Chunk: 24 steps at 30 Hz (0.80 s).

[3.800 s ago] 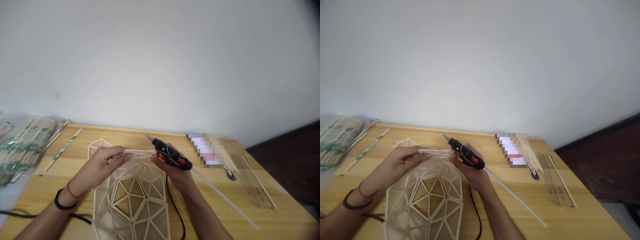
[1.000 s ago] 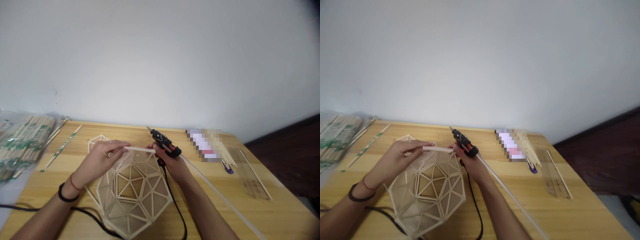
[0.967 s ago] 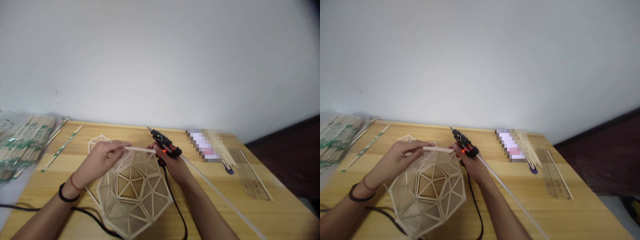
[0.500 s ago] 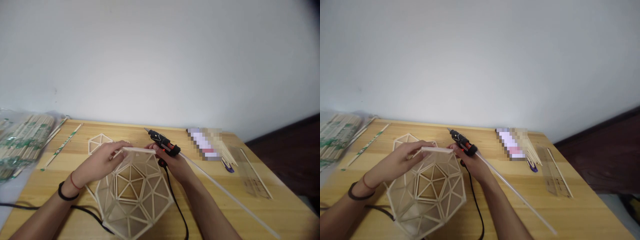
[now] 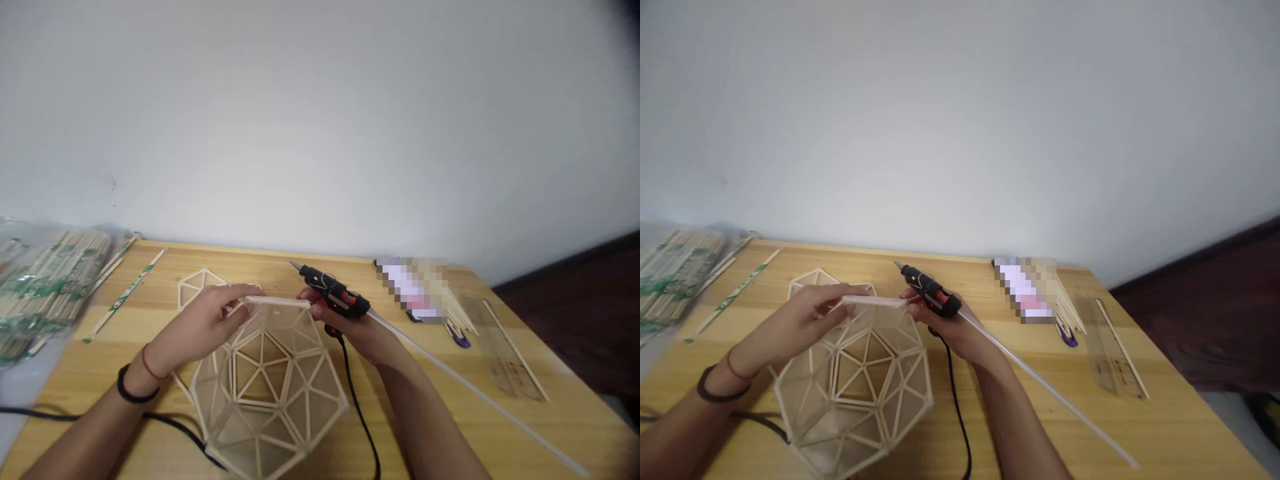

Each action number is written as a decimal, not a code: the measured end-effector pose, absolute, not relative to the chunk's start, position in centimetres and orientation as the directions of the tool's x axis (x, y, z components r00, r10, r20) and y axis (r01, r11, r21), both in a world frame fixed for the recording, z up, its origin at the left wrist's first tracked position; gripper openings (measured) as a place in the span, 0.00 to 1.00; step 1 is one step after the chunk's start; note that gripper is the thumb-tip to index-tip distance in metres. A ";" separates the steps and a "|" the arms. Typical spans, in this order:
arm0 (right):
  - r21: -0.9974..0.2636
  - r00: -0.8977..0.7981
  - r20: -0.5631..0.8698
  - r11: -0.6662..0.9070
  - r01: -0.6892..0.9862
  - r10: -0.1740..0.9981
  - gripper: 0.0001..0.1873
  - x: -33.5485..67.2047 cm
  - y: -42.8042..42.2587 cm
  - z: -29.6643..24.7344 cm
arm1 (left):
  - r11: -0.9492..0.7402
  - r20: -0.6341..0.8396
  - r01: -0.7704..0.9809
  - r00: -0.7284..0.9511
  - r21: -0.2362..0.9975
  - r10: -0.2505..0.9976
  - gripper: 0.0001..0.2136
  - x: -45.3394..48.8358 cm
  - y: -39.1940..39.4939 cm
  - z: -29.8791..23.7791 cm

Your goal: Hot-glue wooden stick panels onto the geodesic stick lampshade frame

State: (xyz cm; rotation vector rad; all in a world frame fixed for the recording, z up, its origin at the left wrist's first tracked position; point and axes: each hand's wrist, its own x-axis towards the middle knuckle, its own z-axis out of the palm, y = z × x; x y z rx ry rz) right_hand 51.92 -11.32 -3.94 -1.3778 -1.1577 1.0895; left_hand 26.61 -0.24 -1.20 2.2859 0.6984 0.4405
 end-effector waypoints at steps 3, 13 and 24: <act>-0.990 0.123 -0.044 -0.060 0.131 0.991 0.18 52.0 -11.4 -4.1 | -0.611 0.102 0.367 0.797 0.701 0.595 0.16 26.7 -0.3 -1.0; -0.972 0.202 -0.029 -0.075 0.222 0.979 0.15 51.5 -11.3 -3.8 | -0.636 0.133 0.351 0.800 0.687 0.586 0.15 26.8 -0.2 -1.0; -0.973 0.299 0.057 -0.014 0.231 0.952 0.14 50.4 -10.5 -4.3 | -0.654 0.208 0.330 0.768 0.681 0.605 0.15 26.9 -0.1 -1.5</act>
